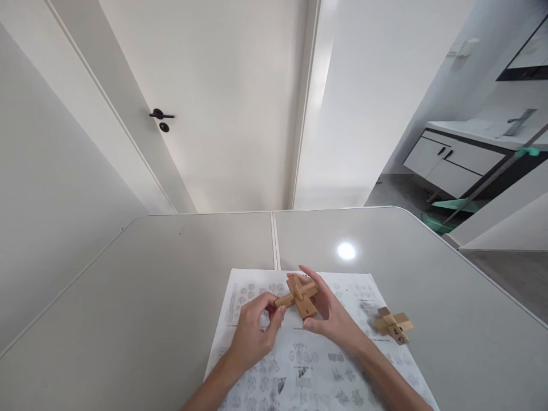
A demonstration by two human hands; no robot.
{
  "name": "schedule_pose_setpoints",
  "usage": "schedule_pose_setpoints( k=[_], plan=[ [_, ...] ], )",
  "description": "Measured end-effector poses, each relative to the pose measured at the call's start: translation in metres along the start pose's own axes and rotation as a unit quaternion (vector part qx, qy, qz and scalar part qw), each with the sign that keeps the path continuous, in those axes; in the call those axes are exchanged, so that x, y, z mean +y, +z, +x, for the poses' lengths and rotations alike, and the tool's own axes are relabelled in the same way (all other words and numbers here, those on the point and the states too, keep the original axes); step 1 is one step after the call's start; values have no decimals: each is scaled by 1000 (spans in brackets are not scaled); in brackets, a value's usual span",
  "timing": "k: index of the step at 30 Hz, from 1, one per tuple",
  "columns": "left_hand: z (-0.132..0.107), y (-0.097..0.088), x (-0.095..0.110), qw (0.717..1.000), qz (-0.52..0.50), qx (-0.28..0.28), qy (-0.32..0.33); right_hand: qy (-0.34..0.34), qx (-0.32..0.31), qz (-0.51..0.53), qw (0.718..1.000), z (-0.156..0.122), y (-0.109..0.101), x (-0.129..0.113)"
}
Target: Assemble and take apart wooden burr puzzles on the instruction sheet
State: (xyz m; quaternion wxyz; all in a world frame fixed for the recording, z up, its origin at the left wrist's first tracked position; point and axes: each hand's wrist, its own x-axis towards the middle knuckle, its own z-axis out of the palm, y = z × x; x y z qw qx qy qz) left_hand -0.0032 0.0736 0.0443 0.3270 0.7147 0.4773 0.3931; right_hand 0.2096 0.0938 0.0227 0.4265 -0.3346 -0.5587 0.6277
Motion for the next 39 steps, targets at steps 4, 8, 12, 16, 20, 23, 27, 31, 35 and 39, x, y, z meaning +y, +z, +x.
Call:
schedule_pose_setpoints(
  k=[4,8,12,16,20,23,27,31,35,39],
  plan=[
    [0,-1,1,1000,-4,-13,3,20,5,-11,1000,-3,3,-4],
    [2,-2,0,1000,1,-14,9,4,18,9,1000,-1,3,0],
    [2,-3,-1,1000,4,-25,14,16,10,24,1000,-1,3,2],
    [1,-3,-3,999,13,-38,14,-1,10,13,1000,0,4,3],
    [2,-2,-8,998,32,-54,22,-12,22,2,1000,0,4,8],
    [0,-3,-10,995,51,-74,33,-7,25,-7,1000,0,4,9],
    [-4,1,-11,987,84,-117,70,0,27,-16,1000,-2,4,2],
    [-6,5,-12,986,83,-119,79,-11,82,13,996,-2,2,-4],
    [-3,2,-12,994,48,-84,49,7,222,22,975,3,-4,0],
    [2,-7,-10,1000,-15,-23,9,24,273,-34,961,10,-8,11]
  ],
)
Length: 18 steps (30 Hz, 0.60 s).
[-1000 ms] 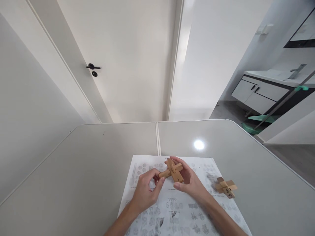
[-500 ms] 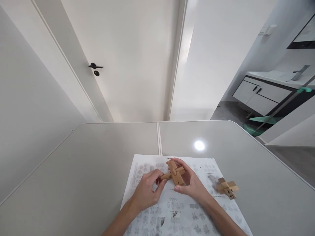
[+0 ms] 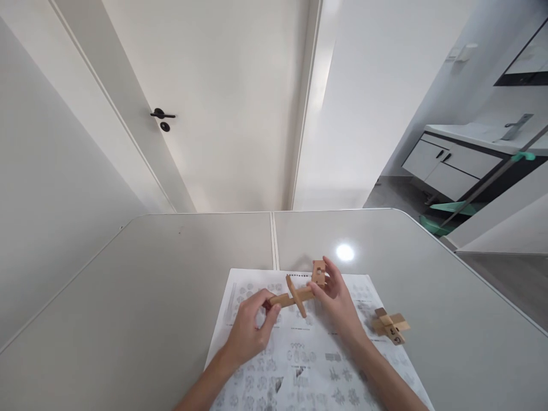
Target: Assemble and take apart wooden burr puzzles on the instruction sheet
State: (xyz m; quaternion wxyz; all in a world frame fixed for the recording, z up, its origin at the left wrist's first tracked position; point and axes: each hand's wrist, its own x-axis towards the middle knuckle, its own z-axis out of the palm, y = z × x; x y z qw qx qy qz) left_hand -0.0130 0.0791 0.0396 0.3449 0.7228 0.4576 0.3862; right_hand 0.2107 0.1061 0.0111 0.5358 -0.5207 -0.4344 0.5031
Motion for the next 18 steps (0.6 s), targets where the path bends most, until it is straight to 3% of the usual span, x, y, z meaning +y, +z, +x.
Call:
schedule_pose_setpoints(
  k=[6,11,18],
  plan=[
    [4,-8,0,990,-108,50,-80,-79,-16,-211,974,-5,9,11],
    [4,-8,-4,980,-154,70,-105,-167,-74,-330,926,-13,15,14],
    [5,-7,-5,974,-174,84,-120,-233,-61,-413,878,-12,14,20]
  ],
)
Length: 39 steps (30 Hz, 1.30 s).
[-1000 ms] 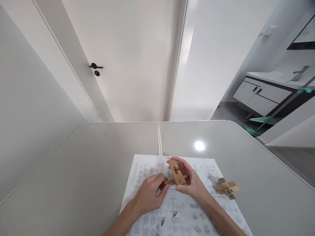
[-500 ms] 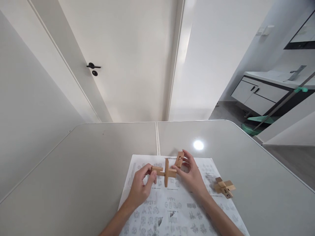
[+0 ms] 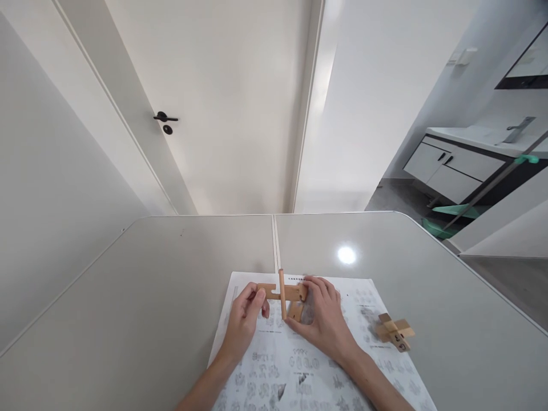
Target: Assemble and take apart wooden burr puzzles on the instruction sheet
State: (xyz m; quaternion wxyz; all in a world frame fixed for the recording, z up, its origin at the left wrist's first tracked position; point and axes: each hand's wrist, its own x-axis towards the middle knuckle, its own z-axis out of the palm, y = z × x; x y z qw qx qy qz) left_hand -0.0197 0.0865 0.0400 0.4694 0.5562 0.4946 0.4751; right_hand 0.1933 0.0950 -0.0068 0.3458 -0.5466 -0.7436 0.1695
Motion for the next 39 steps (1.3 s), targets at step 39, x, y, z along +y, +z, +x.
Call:
schedule_pose_setpoints(
  k=[39],
  plan=[
    [-3,7,-9,1000,7,-5,4,-33,13,192,981,-1,-20,-22]
  ],
)
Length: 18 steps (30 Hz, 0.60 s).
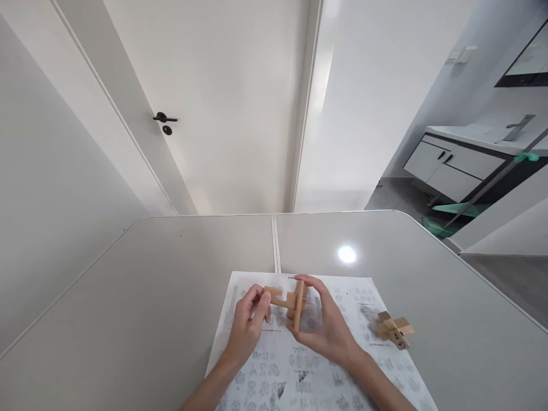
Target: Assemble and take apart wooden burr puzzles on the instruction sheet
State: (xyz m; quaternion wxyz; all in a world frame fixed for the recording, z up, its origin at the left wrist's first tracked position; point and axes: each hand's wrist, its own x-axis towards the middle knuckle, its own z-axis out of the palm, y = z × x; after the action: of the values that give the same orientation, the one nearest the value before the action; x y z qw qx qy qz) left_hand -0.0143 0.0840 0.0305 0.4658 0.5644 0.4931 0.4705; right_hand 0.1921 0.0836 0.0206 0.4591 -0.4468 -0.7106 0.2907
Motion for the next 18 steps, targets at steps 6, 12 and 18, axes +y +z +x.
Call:
schedule_pose_setpoints(
  k=[6,12,18],
  plan=[
    [6,-6,-1,1000,-1,5,-2,6,-27,6,1000,2,-3,2],
    [5,-2,3,1000,8,1,-5,-56,28,-48,997,2,-1,8],
    [5,-4,2,999,32,35,-1,5,3,8,1000,5,-5,2]
  ],
)
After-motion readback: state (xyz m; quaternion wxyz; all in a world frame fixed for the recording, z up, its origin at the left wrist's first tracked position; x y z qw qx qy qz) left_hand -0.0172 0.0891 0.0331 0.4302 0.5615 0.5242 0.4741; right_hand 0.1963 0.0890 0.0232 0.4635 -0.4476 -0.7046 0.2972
